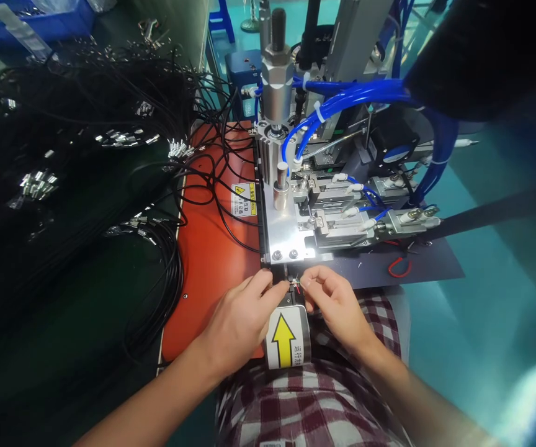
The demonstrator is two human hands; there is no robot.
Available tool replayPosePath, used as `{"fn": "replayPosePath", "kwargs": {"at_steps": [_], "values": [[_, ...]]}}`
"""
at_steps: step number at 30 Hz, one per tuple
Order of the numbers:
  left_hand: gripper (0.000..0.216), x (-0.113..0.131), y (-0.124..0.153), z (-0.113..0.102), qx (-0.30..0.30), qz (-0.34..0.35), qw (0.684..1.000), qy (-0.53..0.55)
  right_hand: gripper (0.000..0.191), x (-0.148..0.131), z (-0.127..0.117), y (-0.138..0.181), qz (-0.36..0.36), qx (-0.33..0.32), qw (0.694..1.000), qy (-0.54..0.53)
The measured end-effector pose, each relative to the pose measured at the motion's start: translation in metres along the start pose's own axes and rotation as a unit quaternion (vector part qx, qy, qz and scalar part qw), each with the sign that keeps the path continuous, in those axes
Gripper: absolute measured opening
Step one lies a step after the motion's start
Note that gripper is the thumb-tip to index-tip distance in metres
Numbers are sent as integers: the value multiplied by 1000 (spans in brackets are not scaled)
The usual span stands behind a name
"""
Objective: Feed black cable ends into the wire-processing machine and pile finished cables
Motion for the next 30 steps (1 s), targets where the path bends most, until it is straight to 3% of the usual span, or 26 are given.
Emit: {"fn": "replayPosePath", "kwargs": {"at_steps": [5,20,25,30], "values": [[29,2,0,-3,4,10,1000,-3,20,-3,-2,1,-21,5,1000,3],[28,4,0,-1,-11,-10,1000,-1,25,-6,-1,-1,33,-23,998,-57],[28,4,0,-1,-8,-19,1000,-1,23,-6,4,0,67,-28,989,-125],[28,4,1,-1,-10,-23,1000,10,21,-3,4,2,51,6,996,-75]]}}
Point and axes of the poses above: each hand's wrist, its own y-axis away from the middle knuckle, its own z-axis out of the palm, x = y × z, the point moved 1 cm from there along -y, towards the middle knuckle, and after that the axes turned 12 degrees about y, right-handed, at the moved point
